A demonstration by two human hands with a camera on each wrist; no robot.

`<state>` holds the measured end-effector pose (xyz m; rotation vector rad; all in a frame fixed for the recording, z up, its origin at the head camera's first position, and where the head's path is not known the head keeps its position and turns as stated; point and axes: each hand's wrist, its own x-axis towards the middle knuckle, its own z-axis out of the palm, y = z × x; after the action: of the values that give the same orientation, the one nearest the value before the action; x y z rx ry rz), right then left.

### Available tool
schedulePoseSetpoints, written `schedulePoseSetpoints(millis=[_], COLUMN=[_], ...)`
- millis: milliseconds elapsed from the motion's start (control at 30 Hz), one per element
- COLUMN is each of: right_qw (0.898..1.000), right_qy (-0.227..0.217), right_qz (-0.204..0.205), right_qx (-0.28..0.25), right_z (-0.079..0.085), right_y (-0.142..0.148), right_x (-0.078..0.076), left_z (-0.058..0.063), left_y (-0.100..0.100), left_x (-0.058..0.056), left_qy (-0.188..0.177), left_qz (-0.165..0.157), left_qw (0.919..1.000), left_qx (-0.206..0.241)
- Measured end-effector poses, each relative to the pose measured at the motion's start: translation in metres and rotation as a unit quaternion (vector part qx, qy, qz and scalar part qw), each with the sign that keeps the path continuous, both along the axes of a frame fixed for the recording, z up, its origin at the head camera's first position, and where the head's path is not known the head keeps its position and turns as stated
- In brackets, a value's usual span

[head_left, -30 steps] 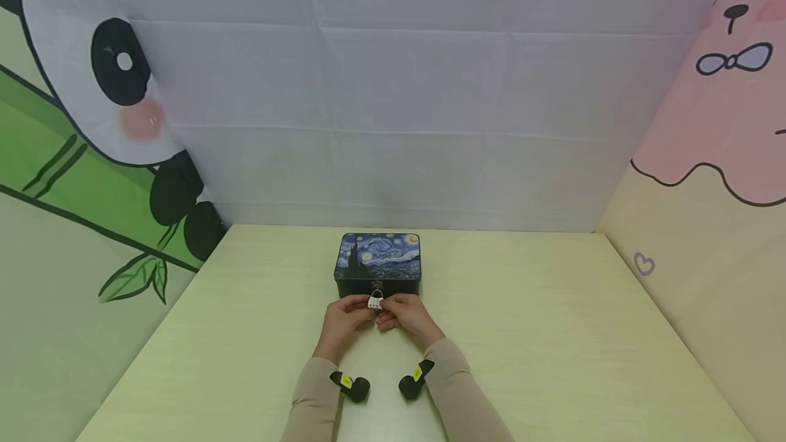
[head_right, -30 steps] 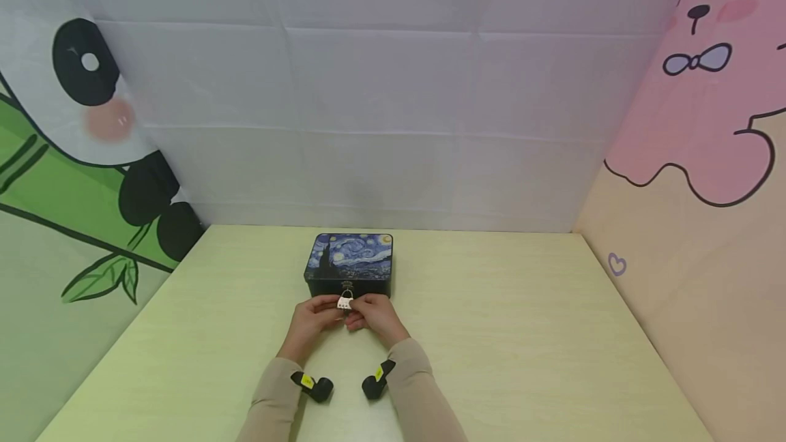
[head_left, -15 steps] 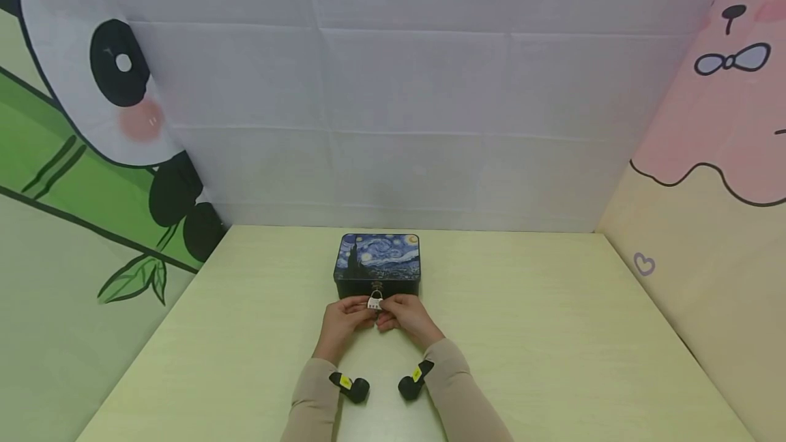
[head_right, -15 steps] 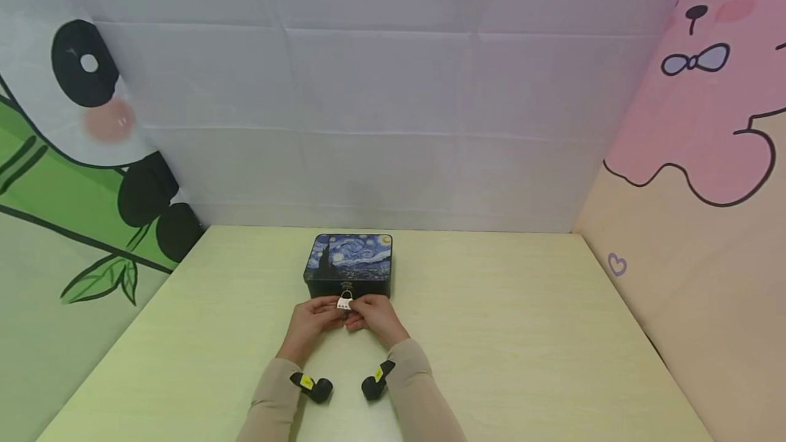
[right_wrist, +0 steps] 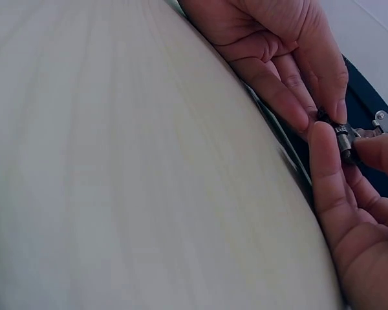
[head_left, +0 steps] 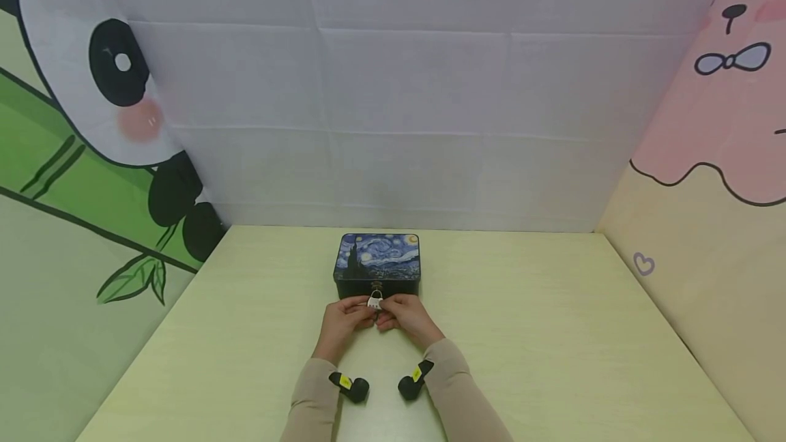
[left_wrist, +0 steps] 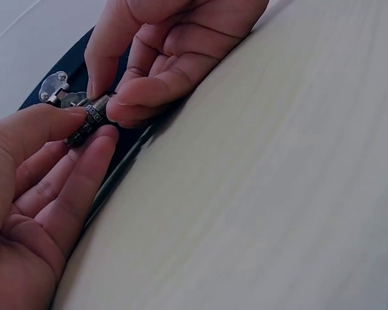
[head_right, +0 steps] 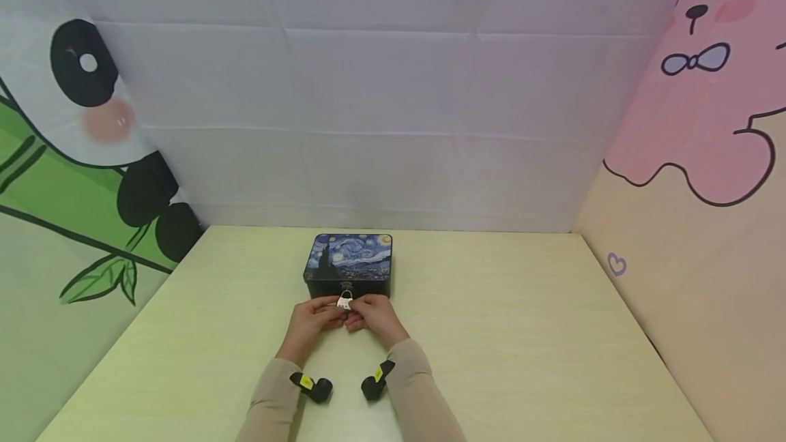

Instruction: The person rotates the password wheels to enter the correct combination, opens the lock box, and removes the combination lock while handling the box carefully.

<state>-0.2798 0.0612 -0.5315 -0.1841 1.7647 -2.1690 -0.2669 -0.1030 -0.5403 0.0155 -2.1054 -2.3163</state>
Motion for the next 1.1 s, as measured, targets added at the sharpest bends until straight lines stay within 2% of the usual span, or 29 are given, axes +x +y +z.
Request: schedulePoseSetpoints(millis=[500,767,1100], right_qw=[1.0,1.0,1.0], right_qy=[-0.005,-0.001,-0.005], right_qz=[-0.001,-0.003,-0.007], right_qx=[0.004,-0.002,-0.006], right_z=[-0.002,0.004,-0.0014], right_y=[0.0006,-0.0003,-0.0011], right_x=[-0.0013,0.0026,-0.0008], left_z=[0.0029,0.0003,0.0008], left_y=[0.0016,0.0023,0.0005], left_x=[0.0007,-0.0016,0.0005], left_qy=[-0.013,-0.011,-0.002], left_qz=[0.001,0.012,0.003], left_qw=[0.9999,0.9998,0.9999], left_qx=[0.008,-0.01,-0.013])
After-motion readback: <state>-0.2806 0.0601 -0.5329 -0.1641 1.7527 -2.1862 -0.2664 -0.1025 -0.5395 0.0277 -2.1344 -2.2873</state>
